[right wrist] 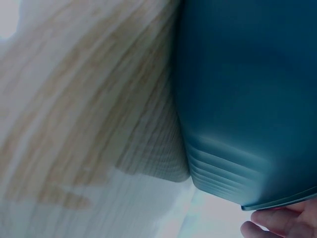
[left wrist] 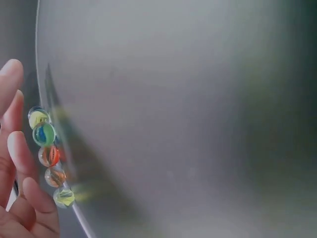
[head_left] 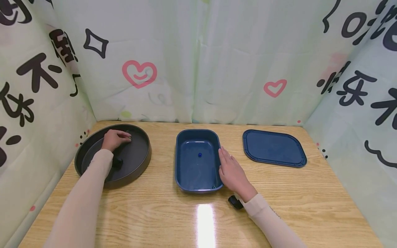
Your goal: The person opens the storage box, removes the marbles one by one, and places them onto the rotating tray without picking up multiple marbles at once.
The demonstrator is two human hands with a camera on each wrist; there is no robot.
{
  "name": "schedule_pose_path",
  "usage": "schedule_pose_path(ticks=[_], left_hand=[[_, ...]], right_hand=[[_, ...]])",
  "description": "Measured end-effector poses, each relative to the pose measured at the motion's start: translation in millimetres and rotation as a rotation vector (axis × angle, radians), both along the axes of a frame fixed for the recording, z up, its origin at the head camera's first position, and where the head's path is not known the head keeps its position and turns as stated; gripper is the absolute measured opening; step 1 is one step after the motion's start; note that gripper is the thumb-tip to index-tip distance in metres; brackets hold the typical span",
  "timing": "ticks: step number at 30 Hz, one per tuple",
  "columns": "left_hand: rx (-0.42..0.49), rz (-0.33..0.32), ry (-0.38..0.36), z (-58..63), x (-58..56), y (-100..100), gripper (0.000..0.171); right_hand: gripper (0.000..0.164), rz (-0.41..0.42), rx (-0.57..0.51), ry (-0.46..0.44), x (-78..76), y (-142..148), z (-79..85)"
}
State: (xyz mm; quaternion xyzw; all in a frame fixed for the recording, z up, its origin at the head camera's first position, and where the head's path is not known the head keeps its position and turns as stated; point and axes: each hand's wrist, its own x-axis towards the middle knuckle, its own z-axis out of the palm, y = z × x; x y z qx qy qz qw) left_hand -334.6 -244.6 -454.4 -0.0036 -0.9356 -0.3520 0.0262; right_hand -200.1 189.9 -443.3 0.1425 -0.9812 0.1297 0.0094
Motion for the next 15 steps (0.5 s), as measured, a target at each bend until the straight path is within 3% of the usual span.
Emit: schedule_pose_path(ticks=[9, 15], left_hand=[[0.137, 0.021, -0.01, 7.2, -0.3, 1.3, 0.03], [0.163, 0.018, -0.016, 14.4, 1.6, 6.0, 0.03]], right_hand=[[0.057, 0.004, 0.005, 0.004, 0.0, -0.3, 0.2], [0.057, 0.005, 0.008, 0.025, -0.6, -0.9, -0.1]])
